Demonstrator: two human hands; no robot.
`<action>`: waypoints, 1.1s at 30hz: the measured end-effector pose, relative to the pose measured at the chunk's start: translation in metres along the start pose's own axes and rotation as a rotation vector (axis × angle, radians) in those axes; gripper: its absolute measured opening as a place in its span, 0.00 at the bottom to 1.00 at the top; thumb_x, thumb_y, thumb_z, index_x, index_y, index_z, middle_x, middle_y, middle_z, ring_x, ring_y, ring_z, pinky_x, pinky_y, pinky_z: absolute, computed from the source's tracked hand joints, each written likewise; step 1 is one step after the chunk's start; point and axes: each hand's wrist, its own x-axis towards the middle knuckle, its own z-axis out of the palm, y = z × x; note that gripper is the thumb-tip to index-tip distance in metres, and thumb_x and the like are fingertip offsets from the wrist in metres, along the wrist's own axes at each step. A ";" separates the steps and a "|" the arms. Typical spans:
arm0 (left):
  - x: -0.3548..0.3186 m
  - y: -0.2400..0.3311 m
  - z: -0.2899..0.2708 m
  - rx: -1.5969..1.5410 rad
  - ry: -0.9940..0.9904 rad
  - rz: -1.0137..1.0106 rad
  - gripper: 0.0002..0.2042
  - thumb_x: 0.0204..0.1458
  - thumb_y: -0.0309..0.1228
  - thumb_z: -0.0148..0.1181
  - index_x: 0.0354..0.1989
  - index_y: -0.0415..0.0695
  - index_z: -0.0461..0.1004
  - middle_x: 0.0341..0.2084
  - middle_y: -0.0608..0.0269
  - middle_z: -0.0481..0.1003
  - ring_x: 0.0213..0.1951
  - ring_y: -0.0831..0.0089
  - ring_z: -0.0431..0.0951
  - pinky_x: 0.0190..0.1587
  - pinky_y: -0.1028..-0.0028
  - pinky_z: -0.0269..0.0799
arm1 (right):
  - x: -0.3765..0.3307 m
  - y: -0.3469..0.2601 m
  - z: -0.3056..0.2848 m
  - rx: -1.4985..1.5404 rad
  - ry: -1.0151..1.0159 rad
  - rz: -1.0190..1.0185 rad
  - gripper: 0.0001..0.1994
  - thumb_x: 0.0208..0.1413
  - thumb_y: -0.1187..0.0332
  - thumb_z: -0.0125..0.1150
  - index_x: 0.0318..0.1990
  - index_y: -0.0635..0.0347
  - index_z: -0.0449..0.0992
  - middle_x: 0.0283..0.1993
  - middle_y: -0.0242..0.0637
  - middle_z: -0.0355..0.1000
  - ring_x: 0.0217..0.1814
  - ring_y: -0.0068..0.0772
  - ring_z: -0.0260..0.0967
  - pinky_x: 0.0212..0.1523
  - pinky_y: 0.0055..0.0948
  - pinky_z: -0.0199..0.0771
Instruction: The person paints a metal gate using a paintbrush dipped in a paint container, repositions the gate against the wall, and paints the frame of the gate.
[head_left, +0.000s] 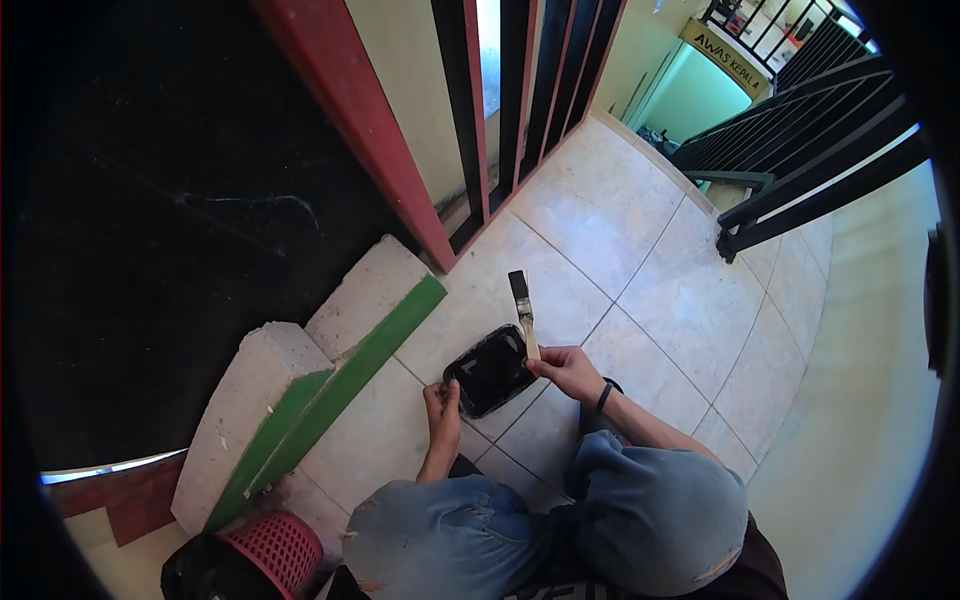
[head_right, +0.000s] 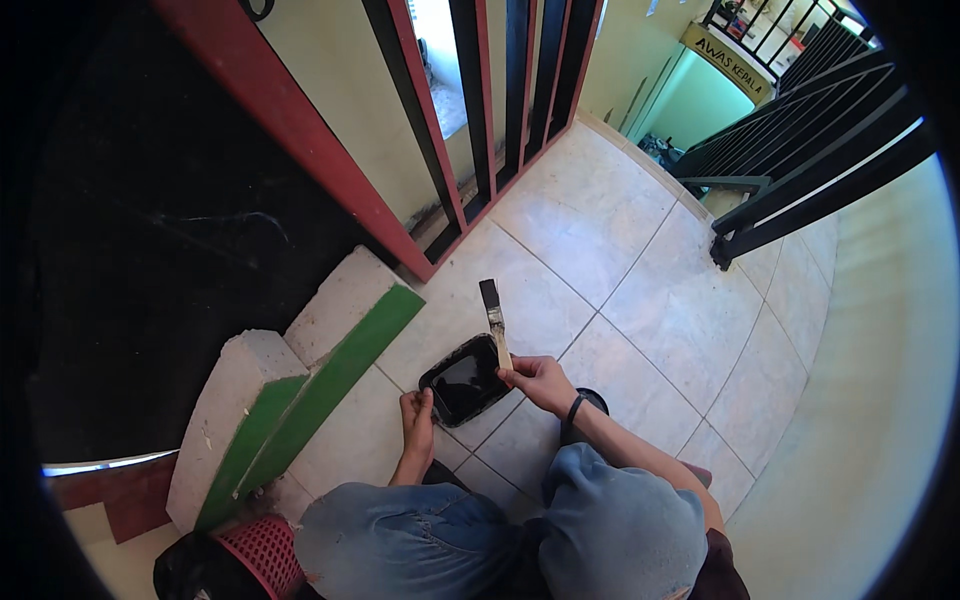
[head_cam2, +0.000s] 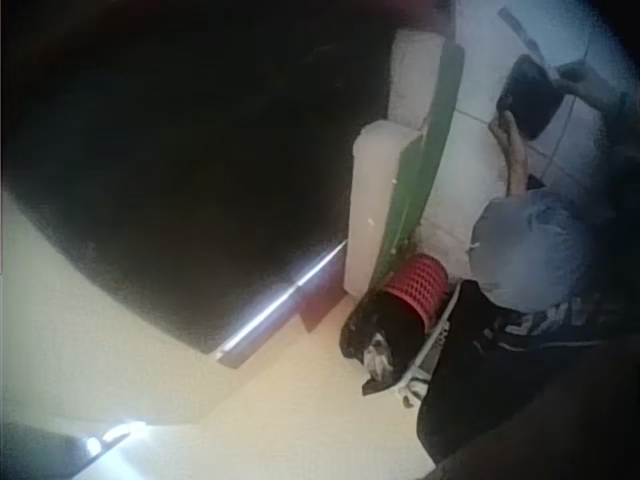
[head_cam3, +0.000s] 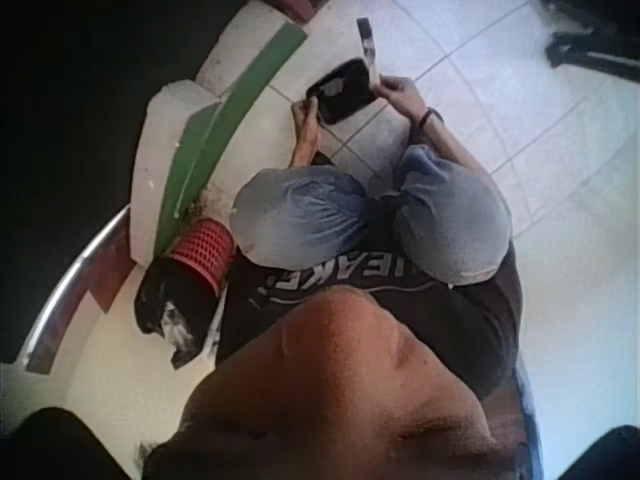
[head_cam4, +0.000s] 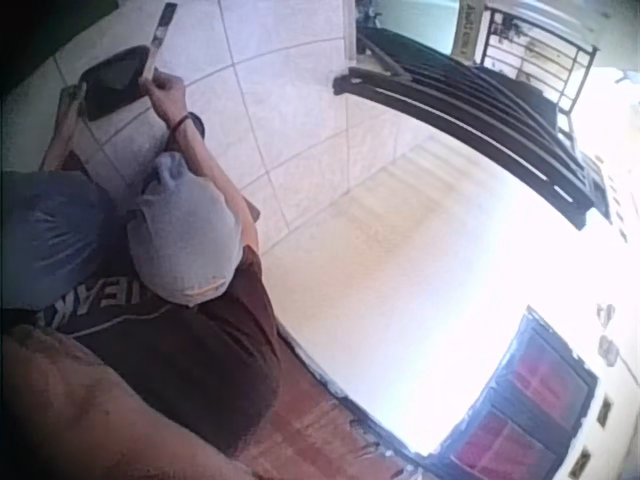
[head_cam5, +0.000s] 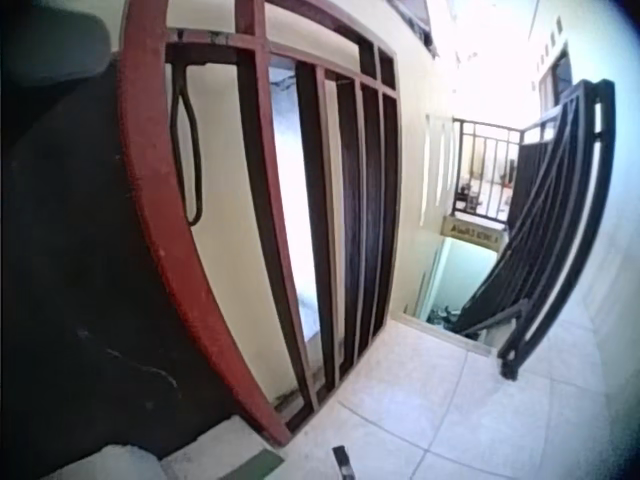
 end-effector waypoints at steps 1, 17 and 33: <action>-0.001 0.005 0.002 0.005 0.000 -0.003 0.16 0.70 0.43 0.57 0.50 0.45 0.63 0.41 0.67 0.68 0.43 0.79 0.69 0.47 0.74 0.68 | -0.001 -0.002 0.000 0.003 0.005 0.001 0.14 0.66 0.63 0.68 0.50 0.65 0.85 0.35 0.24 0.80 0.36 0.13 0.70 0.42 0.20 0.71; -0.001 0.026 0.019 0.174 0.025 0.200 0.17 0.75 0.45 0.45 0.54 0.43 0.60 0.43 0.66 0.66 0.47 0.79 0.64 0.54 0.76 0.61 | -0.014 -0.036 -0.005 0.020 0.018 0.019 0.15 0.65 0.63 0.69 0.50 0.66 0.85 0.33 0.23 0.78 0.35 0.13 0.68 0.39 0.19 0.71; -0.010 0.088 0.062 -0.352 -0.110 0.032 0.20 0.76 0.49 0.40 0.57 0.44 0.64 0.52 0.63 0.71 0.56 0.75 0.72 0.63 0.70 0.68 | -0.058 -0.112 -0.023 0.115 0.082 0.001 0.16 0.66 0.63 0.69 0.52 0.67 0.84 0.33 0.22 0.76 0.32 0.11 0.64 0.35 0.18 0.67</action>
